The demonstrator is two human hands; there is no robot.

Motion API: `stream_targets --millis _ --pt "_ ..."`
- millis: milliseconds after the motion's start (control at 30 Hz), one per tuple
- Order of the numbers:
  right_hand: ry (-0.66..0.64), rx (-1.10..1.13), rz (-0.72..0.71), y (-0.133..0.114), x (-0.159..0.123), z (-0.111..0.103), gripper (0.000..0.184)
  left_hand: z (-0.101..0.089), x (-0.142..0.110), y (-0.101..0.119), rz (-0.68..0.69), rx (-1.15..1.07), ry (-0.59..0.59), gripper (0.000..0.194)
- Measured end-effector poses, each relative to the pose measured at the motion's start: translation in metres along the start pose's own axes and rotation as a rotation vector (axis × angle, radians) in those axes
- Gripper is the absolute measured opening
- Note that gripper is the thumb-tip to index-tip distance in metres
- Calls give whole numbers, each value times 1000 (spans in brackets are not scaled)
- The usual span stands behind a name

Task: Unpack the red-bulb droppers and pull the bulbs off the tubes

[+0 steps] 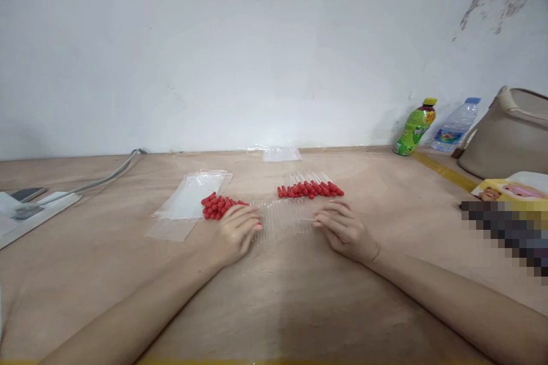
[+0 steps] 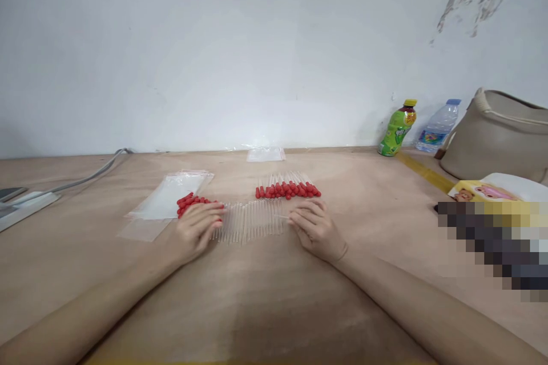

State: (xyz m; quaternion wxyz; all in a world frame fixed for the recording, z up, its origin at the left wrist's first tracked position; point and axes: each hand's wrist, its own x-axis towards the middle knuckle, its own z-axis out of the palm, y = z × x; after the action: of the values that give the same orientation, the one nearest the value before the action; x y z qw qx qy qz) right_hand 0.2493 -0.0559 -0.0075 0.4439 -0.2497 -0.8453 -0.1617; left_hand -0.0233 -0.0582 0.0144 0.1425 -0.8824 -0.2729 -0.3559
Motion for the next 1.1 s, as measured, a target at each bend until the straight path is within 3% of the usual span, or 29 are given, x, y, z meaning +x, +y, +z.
stream_targets --millis 100,200,267,333,400,500,633,933,1000,1100 --pt "5 -85 187 13 -6 -7 11 -24 -2 -26 -232 104 50 17" --pt "-10 -165 357 20 -8 -5 16 -48 0 -55 -600 229 131 29" --pt "-45 -188 446 23 -9 -1 21 -60 -2 -73 -842 272 52 34" --pt "-79 -195 513 24 -9 3 23 -67 -8 -86 -1054 203 -117 36" --pt "-103 -194 570 25 -9 5 22 -70 -14 -95 -1184 78 -226 40" --pt "-139 -176 636 23 -7 4 20 -66 -22 -99 -1304 -80 -238 50" --pt "-189 -170 659 20 -4 2 13 -61 -27 -101 -1328 -180 -250 49" --pt "-200 -153 565 14 -2 5 17 -66 -26 -105 -1272 63 -314 40" --pt "-201 -146 541 11 -2 6 17 -66 -24 -102 -1220 159 -295 38" --pt "-199 -142 493 6 -1 7 16 -63 -19 -91 -1033 342 -184 34"
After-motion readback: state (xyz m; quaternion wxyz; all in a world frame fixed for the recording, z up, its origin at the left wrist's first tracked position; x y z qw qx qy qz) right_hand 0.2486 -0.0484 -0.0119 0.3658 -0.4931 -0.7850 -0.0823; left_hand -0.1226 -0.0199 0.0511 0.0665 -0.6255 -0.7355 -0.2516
